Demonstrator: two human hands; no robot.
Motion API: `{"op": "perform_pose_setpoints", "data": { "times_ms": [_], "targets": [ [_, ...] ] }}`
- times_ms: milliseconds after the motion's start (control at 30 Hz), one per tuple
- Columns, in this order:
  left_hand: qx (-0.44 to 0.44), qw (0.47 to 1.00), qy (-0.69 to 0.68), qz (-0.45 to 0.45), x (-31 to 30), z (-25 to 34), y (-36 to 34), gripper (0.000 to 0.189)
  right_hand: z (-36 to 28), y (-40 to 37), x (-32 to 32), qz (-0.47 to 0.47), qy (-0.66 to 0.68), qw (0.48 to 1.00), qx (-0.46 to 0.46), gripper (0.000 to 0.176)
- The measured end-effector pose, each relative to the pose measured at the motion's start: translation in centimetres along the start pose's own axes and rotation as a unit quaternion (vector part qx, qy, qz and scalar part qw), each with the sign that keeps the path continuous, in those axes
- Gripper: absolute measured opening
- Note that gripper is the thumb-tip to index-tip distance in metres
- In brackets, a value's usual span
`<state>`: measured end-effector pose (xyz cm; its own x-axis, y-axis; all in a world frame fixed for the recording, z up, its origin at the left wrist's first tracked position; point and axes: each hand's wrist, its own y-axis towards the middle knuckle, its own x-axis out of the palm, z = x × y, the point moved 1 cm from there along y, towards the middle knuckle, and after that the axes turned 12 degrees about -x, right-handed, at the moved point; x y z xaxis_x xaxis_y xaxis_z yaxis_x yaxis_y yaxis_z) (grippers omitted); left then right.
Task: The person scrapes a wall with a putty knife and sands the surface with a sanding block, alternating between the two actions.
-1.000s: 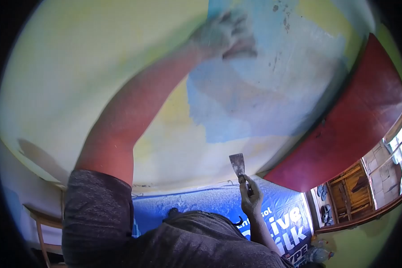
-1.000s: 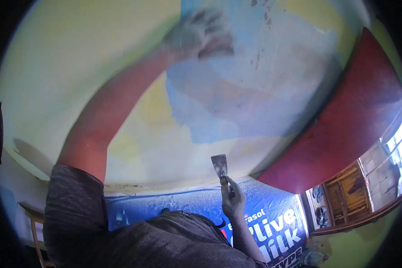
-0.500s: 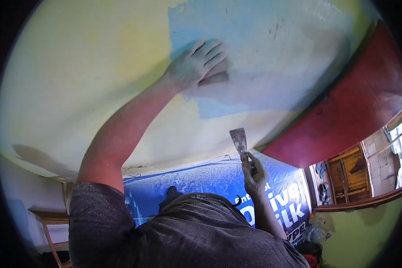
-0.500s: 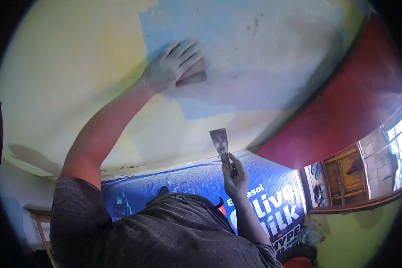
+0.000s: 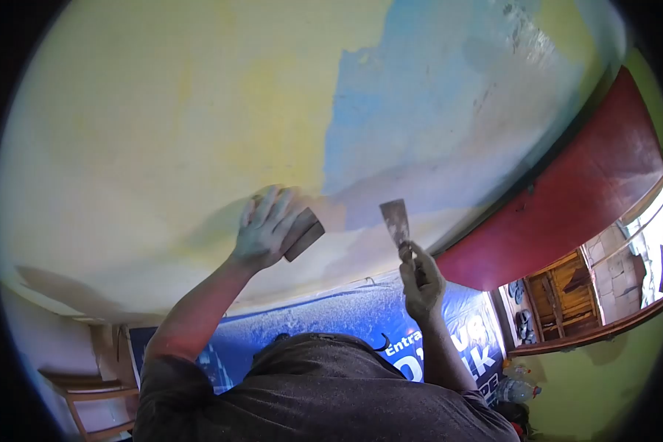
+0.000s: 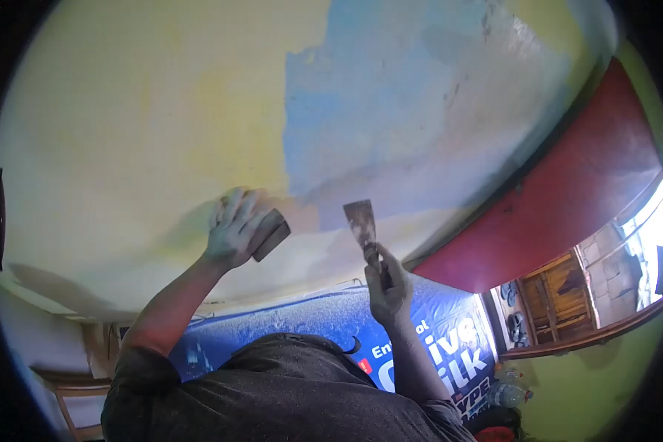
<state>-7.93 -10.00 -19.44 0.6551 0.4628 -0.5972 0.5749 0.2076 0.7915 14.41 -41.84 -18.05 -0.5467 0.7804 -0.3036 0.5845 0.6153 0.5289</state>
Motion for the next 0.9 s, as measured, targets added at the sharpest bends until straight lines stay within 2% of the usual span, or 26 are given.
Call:
{"op": "perform_pose_setpoints", "data": {
  "times_ms": [33, 100, 200, 233, 333, 400, 467, 633, 733, 833, 867, 900],
  "targets": [
    [-0.013, 0.999, -0.021, 0.024, -1.0, -1.6, 0.1, 0.058, -0.7, 1.5, 0.8, 0.005, -0.01, 1.0, -0.011, 0.043],
    [-0.008, 0.998, -0.006, 0.062, -3.2, -5.5, 0.3, 0.052, -2.8, 4.8, 3.0, 0.049, -0.014, 0.993, -0.111, 0.04],
    [-0.018, 0.994, -0.021, 0.107, -5.7, -11.4, 0.8, 0.049, -5.3, 8.9, 5.7, 0.082, -0.031, 0.988, -0.127, 0.042],
    [-0.023, 0.993, -0.015, 0.114, -6.6, -13.0, 0.8, 0.052, -5.7, 10.0, 6.4, 0.096, -0.024, 0.979, -0.179, 0.044],
    [-0.046, 0.989, 0.004, 0.143, -8.6, -16.7, -1.0, 0.057, -6.6, 11.5, 7.3, 0.147, -0.055, 0.966, -0.203, 0.046],
    [-0.05, 0.985, 0.021, 0.161, -8.2, -19.0, -1.9, 0.055, -6.5, 12.7, 8.4, 0.149, -0.065, 0.97, -0.183, 0.046],
    [-0.05, 0.986, 0.046, 0.151, -7.8, -20.5, -3.8, 0.052, -6.3, 12.7, 9.3, 0.156, -0.074, 0.974, -0.147, 0.045],
    [-0.029, 0.98, 0.106, 0.165, -6.3, -21.1, -4.6, 0.052, -5.4, 13.5, 10.1, 0.129, -0.123, 0.964, -0.196, 0.04],
    [-0.037, 0.979, 0.11, 0.165, -6.0, -20.8, -5.0, 0.054, -7.7, 15.8, 10.0, 0.155, -0.138, 0.949, -0.237, 0.039],
    [-0.047, 0.974, 0.096, 0.198, -5.5, -20.6, -4.9, 0.048, -9.5, 17.0, 9.3, 0.139, -0.16, 0.947, -0.243, 0.038],
    [-0.05, 0.974, 0.103, 0.194, -5.3, -20.7, -5.0, 0.049, -10.2, 16.9, 9.2, 0.128, -0.174, 0.953, -0.211, 0.038],
    [-0.052, 0.975, 0.109, 0.189, -5.3, -20.9, -5.3, 0.049, -10.4, 16.7, 9.2, 0.122, -0.179, 0.95, -0.225, 0.039]
  ]
}}
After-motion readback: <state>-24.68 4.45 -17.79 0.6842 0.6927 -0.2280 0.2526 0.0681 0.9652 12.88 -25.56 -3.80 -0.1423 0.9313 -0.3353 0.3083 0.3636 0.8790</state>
